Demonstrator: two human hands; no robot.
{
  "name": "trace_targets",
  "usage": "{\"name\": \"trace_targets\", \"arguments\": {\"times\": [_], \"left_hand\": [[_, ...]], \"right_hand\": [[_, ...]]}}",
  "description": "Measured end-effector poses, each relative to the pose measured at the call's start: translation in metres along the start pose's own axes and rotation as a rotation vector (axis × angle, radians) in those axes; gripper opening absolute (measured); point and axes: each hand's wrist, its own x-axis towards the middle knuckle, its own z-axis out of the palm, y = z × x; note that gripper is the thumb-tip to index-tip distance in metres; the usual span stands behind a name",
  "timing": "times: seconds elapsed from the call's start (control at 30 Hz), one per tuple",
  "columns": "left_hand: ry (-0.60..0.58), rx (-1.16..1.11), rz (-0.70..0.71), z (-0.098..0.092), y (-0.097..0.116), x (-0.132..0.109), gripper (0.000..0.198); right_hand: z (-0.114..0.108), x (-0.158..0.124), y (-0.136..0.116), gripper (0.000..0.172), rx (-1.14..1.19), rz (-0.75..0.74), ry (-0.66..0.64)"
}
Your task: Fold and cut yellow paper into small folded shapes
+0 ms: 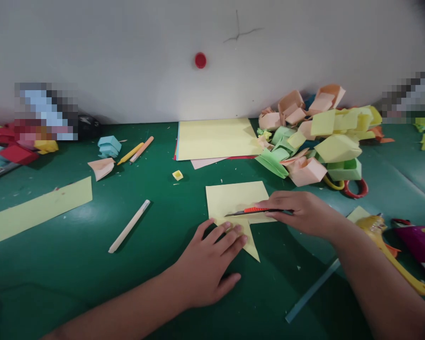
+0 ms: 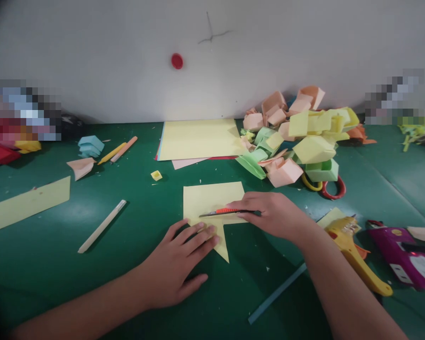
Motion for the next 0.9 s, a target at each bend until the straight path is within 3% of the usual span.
{"name": "trace_targets", "arguments": {"times": [0.9], "left_hand": [[0.024,0.019,0.010,-0.0021,-0.0018,0.0003,0.061]], "right_hand": [[-0.0052,-0.0043,-0.0015,0.035,-0.022,0.002,0.009]]}}
